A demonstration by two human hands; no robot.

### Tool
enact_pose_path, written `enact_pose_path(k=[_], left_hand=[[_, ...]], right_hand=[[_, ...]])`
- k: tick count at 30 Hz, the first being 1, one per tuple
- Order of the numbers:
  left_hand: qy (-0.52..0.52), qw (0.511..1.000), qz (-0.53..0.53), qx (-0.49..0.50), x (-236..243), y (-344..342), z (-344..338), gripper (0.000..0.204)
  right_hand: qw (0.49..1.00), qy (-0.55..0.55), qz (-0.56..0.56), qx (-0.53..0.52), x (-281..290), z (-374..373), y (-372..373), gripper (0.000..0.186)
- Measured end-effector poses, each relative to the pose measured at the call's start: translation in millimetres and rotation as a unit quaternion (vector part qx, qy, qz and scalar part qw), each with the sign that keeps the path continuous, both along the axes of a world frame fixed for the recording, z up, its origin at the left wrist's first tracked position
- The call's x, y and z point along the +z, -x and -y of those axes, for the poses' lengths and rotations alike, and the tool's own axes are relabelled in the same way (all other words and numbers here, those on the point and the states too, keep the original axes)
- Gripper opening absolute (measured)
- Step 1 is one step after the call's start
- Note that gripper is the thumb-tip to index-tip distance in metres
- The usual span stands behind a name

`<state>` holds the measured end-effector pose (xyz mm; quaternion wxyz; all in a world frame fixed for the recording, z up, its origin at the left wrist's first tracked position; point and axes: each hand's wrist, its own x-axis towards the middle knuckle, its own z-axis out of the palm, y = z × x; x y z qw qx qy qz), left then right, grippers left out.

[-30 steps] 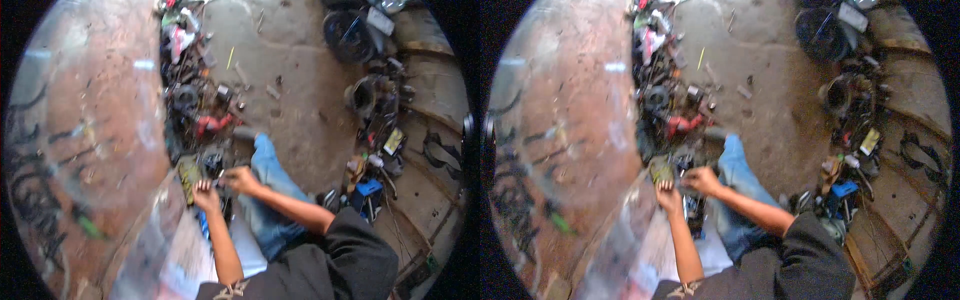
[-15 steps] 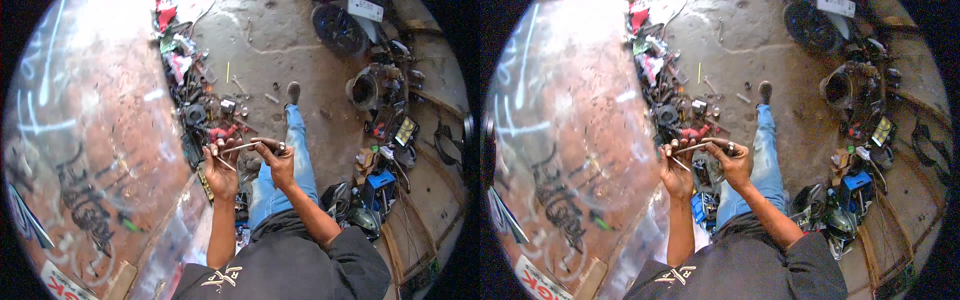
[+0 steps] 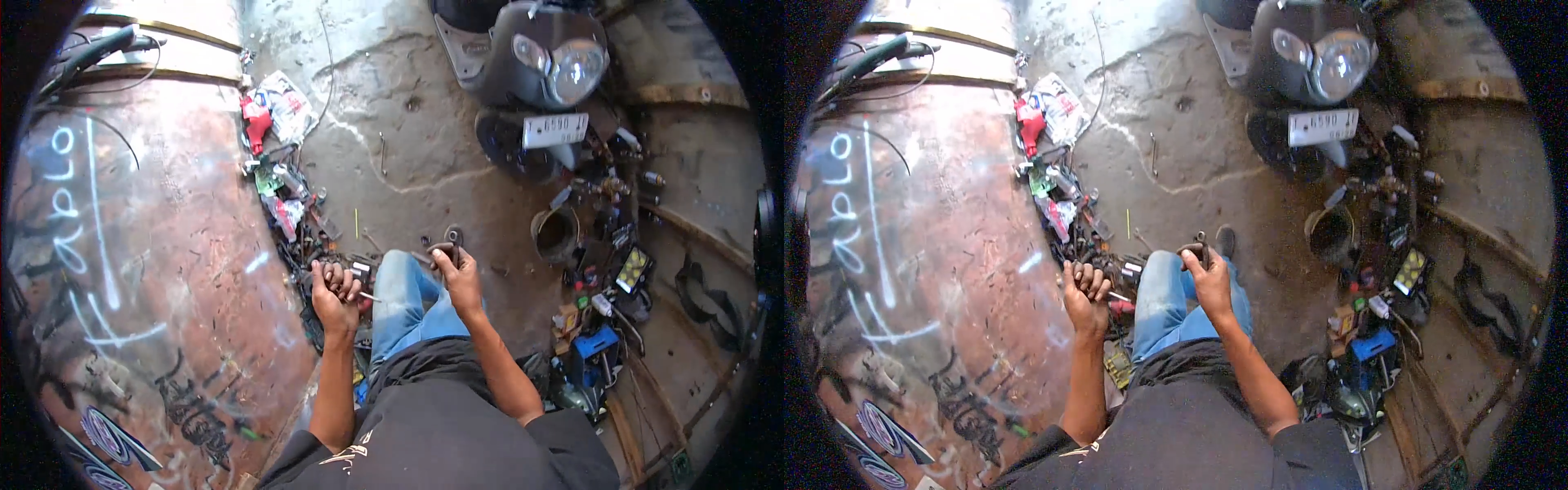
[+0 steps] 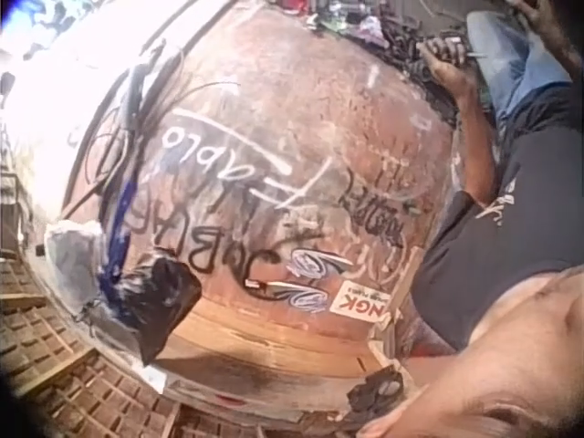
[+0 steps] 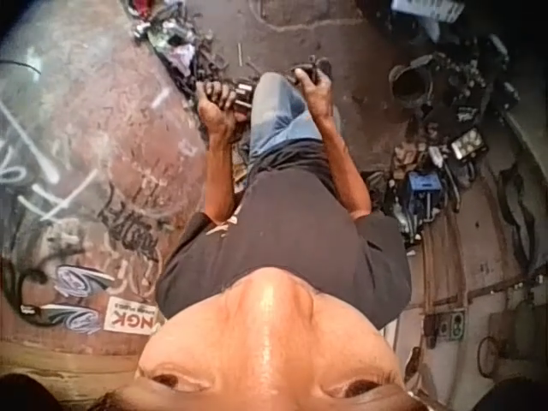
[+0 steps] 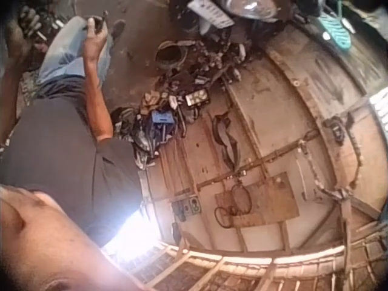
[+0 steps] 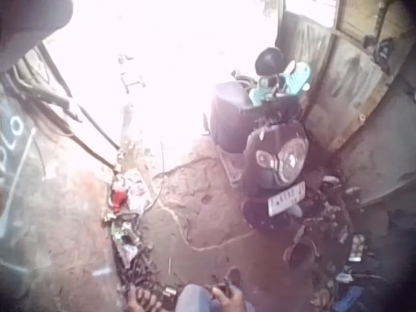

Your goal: Repairing a motorcycle by organizing tools and working on the front fairing area.

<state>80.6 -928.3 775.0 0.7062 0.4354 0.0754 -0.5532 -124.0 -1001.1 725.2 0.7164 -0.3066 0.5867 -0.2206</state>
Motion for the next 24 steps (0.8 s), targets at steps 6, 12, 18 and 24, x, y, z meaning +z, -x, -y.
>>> enact_pose_path(k=[6, 12, 18, 24], left_hand=[[-0.083, 0.994, -0.055, -0.050, -13, -46, 155, 0.038], [0.223, 0.938, -0.237, -0.124, -122, -152, 318, 0.034], [0.004, 0.956, -0.061, -0.286, -81, -233, 568, 0.051], [-0.030, 0.946, 0.043, -0.319, -69, -293, 756, 0.039]], right_hand=[[0.991, 0.095, -0.049, 0.080, -21, 145, -101, 0.038], [0.948, 0.253, -0.130, 0.142, -29, 326, -247, 0.040], [0.912, 0.348, -0.169, 0.138, 16, 516, -330, 0.043], [0.917, 0.372, -0.130, 0.063, 58, 690, -372, 0.038]])
